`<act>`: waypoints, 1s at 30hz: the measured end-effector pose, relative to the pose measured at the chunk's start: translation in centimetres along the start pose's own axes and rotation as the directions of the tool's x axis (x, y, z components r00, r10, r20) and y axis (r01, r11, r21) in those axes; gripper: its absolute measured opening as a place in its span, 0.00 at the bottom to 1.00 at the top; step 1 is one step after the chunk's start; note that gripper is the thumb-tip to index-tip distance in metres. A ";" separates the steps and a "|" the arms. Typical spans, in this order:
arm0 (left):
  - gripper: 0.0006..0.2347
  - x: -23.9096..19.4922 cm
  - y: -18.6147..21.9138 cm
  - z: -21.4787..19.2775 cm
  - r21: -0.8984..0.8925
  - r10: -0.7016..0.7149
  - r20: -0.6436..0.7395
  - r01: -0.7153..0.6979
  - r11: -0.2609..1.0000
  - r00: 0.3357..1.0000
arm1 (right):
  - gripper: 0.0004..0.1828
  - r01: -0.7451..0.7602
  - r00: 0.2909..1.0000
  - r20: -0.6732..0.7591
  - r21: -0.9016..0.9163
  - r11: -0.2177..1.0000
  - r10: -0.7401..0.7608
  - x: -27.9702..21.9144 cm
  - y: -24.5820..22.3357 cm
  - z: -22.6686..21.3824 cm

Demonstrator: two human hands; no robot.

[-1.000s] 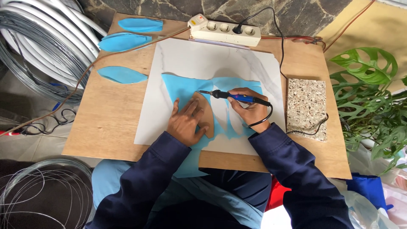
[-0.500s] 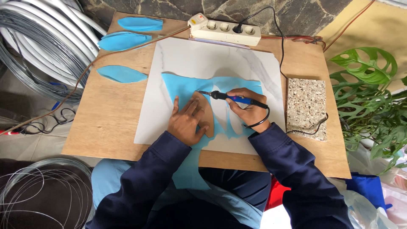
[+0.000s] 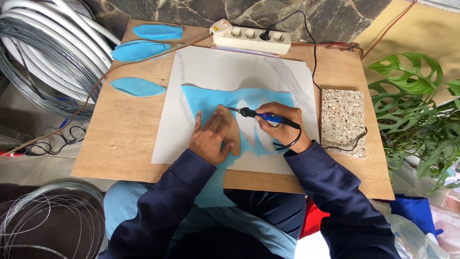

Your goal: Using a heat-cutting tool to cut out leaf-shaped pieces from blue synthetic fabric on a workshop table.

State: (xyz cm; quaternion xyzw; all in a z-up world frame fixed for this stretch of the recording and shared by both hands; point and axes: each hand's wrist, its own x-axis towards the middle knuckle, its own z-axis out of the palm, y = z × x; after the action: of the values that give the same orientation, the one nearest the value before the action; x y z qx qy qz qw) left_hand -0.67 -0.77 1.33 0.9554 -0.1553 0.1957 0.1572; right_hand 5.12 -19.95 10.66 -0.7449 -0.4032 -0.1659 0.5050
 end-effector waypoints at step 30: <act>0.20 0.9 1.7 1.9 0.124 -0.078 -0.090 0.089 0.988 0.993 | 0.03 0.009 0.990 0.138 -0.137 0.991 0.011 -1.5 -5.1 -1.7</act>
State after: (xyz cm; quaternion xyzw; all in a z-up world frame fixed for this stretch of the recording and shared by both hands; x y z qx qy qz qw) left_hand 0.16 -3.19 0.50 0.9600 -0.0954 0.2390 0.1101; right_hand 0.55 -21.25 13.60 -0.7877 -0.4246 -0.1408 0.4235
